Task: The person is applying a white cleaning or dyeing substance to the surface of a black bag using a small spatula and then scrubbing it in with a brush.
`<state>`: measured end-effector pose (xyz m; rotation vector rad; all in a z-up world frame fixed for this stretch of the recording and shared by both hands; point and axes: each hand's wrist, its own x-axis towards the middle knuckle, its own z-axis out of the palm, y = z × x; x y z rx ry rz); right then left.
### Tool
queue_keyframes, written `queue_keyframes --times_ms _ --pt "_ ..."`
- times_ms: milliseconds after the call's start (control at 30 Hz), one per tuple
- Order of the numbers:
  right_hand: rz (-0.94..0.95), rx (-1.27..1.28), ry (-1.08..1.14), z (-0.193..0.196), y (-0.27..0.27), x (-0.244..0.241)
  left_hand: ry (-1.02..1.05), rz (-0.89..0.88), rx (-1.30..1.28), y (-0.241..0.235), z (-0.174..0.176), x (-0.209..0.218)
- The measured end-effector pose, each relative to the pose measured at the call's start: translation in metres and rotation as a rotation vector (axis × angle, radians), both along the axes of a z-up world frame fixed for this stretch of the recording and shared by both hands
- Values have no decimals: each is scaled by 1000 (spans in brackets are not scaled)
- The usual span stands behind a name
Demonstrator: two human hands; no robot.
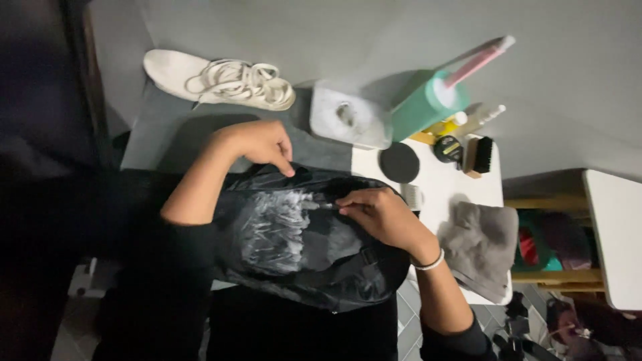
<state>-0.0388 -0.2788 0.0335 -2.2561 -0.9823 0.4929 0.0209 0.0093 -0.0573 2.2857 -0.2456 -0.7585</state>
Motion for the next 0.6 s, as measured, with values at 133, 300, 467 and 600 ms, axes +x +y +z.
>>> queue_keyframes --times_ms 133,300,467,600 --pt "10 44 -157 -2 5 1 26 30 0 2 20 -8" --pt "-29 -10 -140 -1 10 0 41 23 -39 2 26 -12" --pt "-32 -24 -114 -9 10 1 40 23 -35 2 40 -17" --pt "-4 -2 2 -7 16 -3 62 -2 -68 4 42 -18"
